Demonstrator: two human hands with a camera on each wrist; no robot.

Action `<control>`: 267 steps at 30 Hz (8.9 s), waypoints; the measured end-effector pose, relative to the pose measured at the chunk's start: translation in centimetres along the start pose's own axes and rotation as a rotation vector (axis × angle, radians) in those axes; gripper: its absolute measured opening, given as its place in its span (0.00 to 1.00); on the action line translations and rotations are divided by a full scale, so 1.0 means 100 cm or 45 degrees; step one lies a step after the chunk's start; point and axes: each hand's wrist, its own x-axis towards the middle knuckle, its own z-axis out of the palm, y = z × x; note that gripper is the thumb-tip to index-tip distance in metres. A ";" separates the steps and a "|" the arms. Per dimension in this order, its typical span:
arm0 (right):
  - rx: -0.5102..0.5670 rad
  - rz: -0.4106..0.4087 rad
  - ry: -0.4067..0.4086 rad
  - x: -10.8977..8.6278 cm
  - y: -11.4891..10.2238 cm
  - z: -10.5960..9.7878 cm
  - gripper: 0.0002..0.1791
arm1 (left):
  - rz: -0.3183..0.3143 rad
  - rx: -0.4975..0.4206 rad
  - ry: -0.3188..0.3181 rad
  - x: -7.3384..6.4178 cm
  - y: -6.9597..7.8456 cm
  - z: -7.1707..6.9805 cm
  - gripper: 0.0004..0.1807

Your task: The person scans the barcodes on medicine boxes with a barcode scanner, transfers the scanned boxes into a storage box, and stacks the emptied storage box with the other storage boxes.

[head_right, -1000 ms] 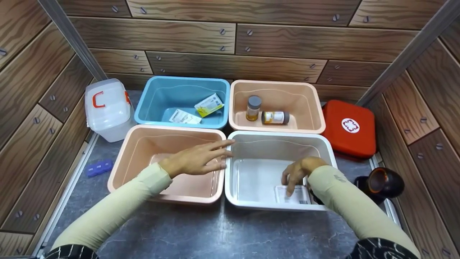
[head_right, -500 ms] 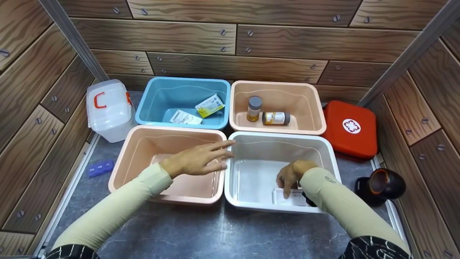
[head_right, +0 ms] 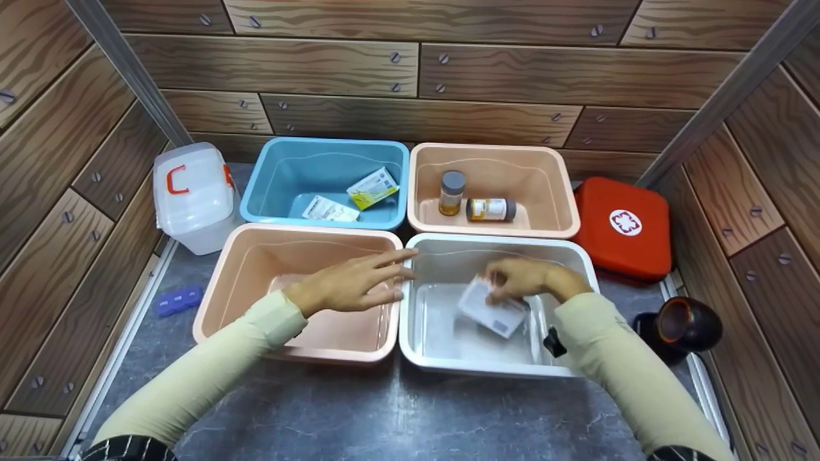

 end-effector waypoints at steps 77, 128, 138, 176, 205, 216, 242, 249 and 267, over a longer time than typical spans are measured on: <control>1.659 -0.390 1.666 -0.153 0.084 0.033 0.25 | -0.009 -0.029 0.005 -0.002 0.001 0.000 0.29; 1.248 -0.186 1.650 -0.141 0.032 -0.049 0.25 | -0.022 -0.024 -0.002 -0.003 0.000 0.000 0.29; 0.883 -0.353 1.509 -0.051 -0.019 -0.093 0.26 | -0.010 -0.012 -0.001 -0.002 0.001 0.000 0.28; 0.382 -0.376 0.442 0.179 -0.141 -0.026 0.30 | -0.014 0.034 0.002 -0.001 0.001 0.000 0.28; 0.185 -0.201 0.804 -0.091 -0.016 -0.012 0.25 | -0.166 -0.057 -0.063 0.002 0.007 -0.008 0.31; 0.629 -0.198 1.043 -0.163 0.045 0.052 0.28 | -0.430 0.003 0.100 0.026 0.022 -0.020 0.28; 1.129 -0.232 0.933 -0.197 0.068 0.109 0.34 | -0.752 -0.353 0.312 0.059 0.031 -0.029 0.21; 1.054 -0.415 1.060 -0.215 0.050 0.090 0.35 | -0.597 -0.824 0.422 0.052 0.048 -0.060 0.25; 1.025 -0.633 1.229 -0.234 -0.031 0.037 0.36 | -0.433 -1.136 0.675 0.002 0.075 -0.176 0.28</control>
